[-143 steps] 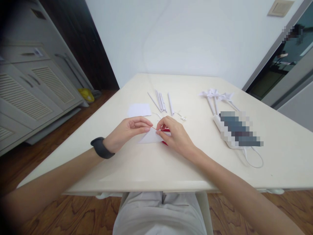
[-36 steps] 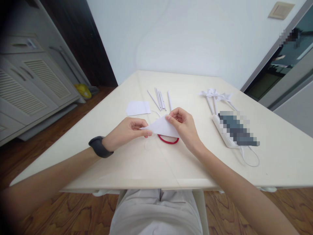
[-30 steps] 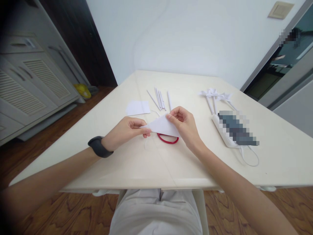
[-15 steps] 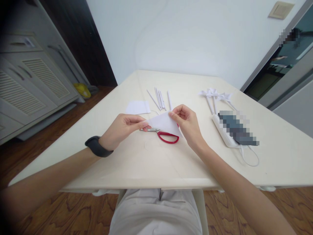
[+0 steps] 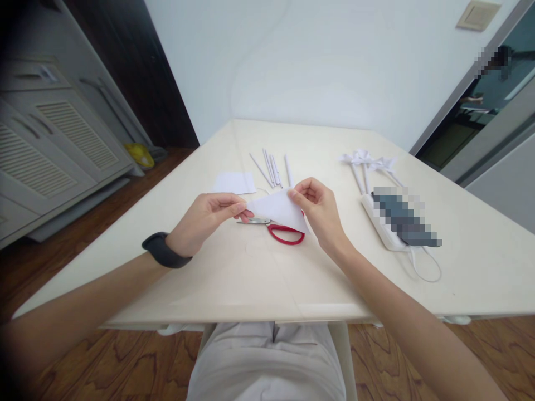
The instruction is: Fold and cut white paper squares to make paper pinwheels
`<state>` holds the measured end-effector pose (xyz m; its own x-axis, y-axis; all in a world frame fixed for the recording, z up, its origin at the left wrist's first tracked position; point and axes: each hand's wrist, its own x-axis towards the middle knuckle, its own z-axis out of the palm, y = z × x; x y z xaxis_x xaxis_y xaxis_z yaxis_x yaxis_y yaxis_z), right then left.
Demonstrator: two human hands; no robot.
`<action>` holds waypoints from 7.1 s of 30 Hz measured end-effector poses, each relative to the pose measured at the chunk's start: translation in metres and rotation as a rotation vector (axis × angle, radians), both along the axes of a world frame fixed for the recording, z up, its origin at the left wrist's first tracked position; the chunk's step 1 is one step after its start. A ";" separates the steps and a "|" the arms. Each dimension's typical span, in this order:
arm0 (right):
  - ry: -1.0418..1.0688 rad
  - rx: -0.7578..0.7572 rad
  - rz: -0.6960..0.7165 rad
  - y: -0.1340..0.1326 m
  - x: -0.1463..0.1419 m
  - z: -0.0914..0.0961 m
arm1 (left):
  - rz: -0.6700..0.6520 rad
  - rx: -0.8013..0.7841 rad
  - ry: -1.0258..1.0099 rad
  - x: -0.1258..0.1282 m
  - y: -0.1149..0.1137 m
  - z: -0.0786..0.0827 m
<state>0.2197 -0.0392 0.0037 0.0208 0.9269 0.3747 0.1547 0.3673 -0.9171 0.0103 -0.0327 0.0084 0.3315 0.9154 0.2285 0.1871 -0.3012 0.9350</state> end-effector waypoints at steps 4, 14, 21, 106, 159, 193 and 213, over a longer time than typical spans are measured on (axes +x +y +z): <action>-0.017 -0.001 0.030 0.000 0.001 0.000 | 0.069 0.010 -0.046 -0.002 0.001 0.002; -0.260 -0.197 0.348 -0.005 -0.006 -0.005 | 0.215 0.059 -0.220 -0.005 0.009 -0.001; -0.387 -0.166 0.482 -0.011 -0.014 -0.008 | 0.164 0.010 -0.166 -0.004 0.008 -0.001; 0.075 -0.056 0.166 -0.004 -0.002 -0.001 | -0.256 -0.244 0.141 -0.002 0.005 -0.002; 0.052 -0.205 0.297 -0.004 -0.006 -0.003 | -0.176 -0.286 -0.015 -0.002 0.006 -0.001; -0.012 -0.146 0.298 -0.009 -0.008 0.000 | -0.152 -0.097 -0.011 -0.004 0.001 0.006; -0.013 -0.092 0.265 -0.008 -0.009 -0.002 | -0.162 -0.238 -0.078 -0.002 0.009 -0.002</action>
<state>0.2106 -0.0471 0.0016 -0.2315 0.9293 0.2878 0.0759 0.3121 -0.9470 0.0080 -0.0238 0.0069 0.4678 0.8827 0.0440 0.0791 -0.0914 0.9927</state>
